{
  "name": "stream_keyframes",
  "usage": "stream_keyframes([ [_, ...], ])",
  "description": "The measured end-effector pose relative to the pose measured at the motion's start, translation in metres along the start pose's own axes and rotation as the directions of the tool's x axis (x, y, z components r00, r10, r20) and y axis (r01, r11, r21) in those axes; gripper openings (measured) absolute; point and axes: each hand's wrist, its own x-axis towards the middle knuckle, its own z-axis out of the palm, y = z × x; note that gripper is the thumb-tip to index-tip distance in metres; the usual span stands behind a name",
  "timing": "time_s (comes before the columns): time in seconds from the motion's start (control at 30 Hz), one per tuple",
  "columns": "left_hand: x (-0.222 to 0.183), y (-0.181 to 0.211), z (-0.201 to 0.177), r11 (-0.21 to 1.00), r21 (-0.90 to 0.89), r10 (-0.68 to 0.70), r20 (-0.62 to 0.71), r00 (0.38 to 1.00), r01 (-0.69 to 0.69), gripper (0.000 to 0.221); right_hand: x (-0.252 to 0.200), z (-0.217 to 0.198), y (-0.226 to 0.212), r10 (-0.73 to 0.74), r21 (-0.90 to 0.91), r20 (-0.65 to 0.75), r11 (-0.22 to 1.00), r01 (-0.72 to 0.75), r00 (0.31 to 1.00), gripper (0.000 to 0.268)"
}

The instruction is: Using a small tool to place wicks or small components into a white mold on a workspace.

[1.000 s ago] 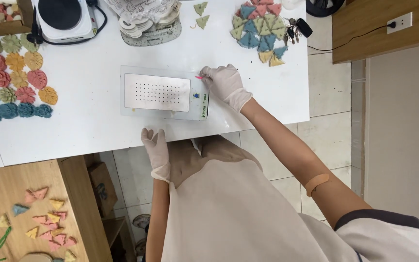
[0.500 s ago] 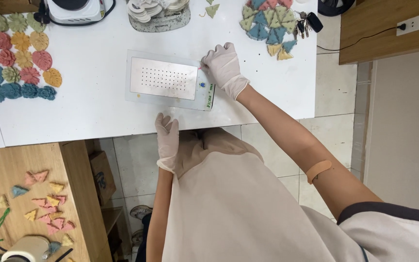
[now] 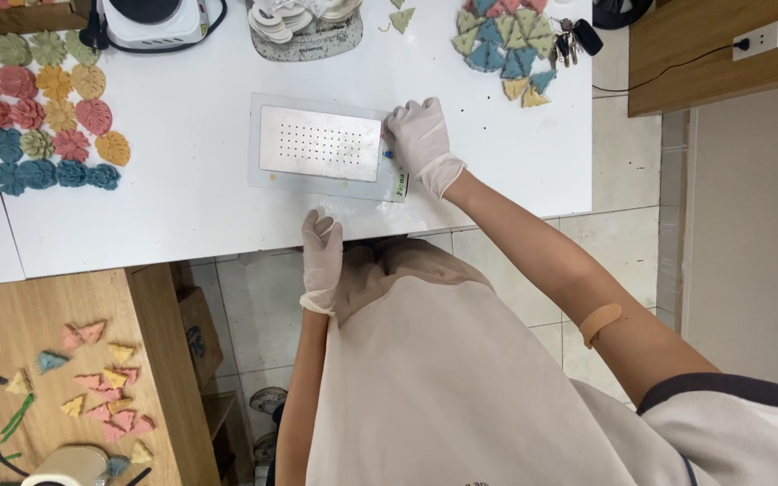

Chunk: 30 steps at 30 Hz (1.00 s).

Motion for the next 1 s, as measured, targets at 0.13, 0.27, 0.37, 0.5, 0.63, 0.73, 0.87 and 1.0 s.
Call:
stream_keyframes([
  [0.13,0.002,-0.003,0.002,0.999,-0.009,-0.03,0.039,0.999,0.031,0.065,0.003,0.004,0.005,-0.003,-0.023,-0.008,1.0,0.003,1.0,0.014],
  [0.27,0.001,0.001,-0.003,1.0,0.001,-0.025,0.051,0.998,0.025,0.063,-0.002,0.001,-0.004,0.04,-0.029,0.03,0.999,-0.039,0.999,0.013],
  [0.37,0.01,-0.009,-0.002,0.999,0.014,-0.033,0.051,0.998,0.033,0.063,-0.001,0.005,0.0,0.003,-0.036,0.015,0.999,-0.002,1.0,0.011],
  [0.5,0.001,-0.02,-0.005,0.999,-0.024,-0.029,0.064,0.998,0.03,0.062,-0.001,-0.003,-0.003,-0.051,-0.074,0.029,0.996,0.053,0.998,0.017],
  [0.63,0.008,-0.025,-0.002,1.0,0.012,0.004,0.081,0.997,-0.005,0.061,-0.005,0.008,-0.002,-0.126,-0.127,0.026,0.984,0.128,0.992,0.017],
  [0.73,0.003,-0.03,-0.002,1.0,0.024,0.002,0.088,0.996,-0.005,0.06,0.004,-0.019,-0.004,-0.117,-0.086,0.066,0.989,0.123,0.991,0.015],
  [0.87,0.001,-0.024,-0.004,1.0,0.026,-0.013,0.12,0.993,0.009,0.06,0.002,-0.002,-0.004,-0.098,-0.09,0.051,0.991,0.102,0.994,0.013],
  [1.0,-0.001,-0.033,-0.001,1.0,0.021,-0.007,0.109,0.994,0.004,0.06,0.007,-0.012,-0.004,-0.056,-0.114,0.107,0.991,0.068,0.993,0.016],
])
